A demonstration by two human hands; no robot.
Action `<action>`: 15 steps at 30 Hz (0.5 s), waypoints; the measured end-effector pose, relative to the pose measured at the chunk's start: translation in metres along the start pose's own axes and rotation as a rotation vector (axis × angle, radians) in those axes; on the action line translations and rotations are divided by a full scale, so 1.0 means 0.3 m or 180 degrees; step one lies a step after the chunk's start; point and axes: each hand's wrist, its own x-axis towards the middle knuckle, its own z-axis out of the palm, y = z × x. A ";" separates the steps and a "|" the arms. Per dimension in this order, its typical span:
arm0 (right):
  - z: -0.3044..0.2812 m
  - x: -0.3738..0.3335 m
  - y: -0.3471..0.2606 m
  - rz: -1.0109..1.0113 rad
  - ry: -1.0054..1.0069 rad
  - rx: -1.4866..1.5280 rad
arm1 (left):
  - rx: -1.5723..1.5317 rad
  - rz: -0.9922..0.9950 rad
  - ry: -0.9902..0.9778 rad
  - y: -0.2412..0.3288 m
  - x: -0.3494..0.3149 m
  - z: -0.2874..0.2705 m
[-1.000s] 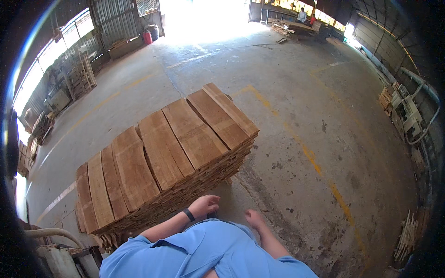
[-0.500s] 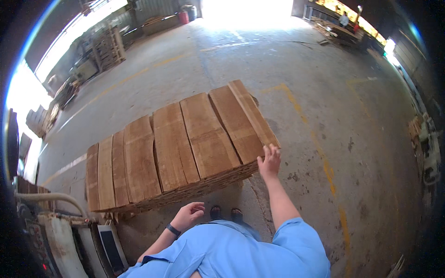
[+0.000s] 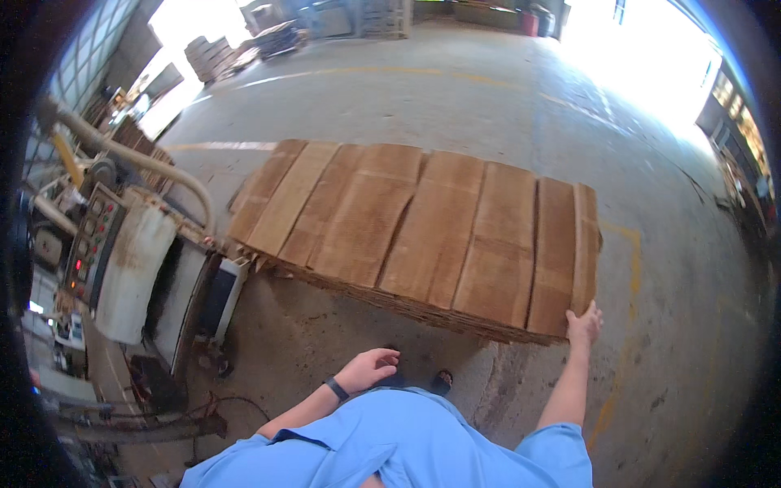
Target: The person picks up wooden boards from a stack and feeds them into a machine by hand, pausing periodically to fasten a belt around their waist.
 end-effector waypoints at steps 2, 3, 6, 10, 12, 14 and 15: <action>-0.003 -0.009 -0.026 -0.0169 -0.0135 0.0000 | -0.0039 -0.0055 0.0084 0.000 -0.005 -0.041; -0.007 -0.019 -0.052 -0.0247 -0.0140 0.0006 | -0.0046 -0.0083 0.0055 -0.005 -0.006 -0.068; -0.020 -0.088 -0.141 -0.0136 -0.0612 0.0794 | -0.0187 -0.0149 0.0152 -0.045 0.017 -0.170; 0.026 -0.255 -0.213 0.0457 -0.1329 0.3853 | -0.0245 0.0091 0.0345 -0.129 0.069 -0.372; 0.031 -0.406 -0.338 0.0821 -0.1818 0.5534 | -0.0427 0.0072 0.0576 -0.185 0.087 -0.497; 0.097 -0.488 -0.424 0.0877 -0.1463 0.5752 | -0.0537 0.0168 0.0803 -0.282 0.140 -0.624; 0.064 -0.570 -0.586 0.0423 -0.2000 0.6213 | -0.0367 0.0209 0.1036 -0.322 0.149 -0.705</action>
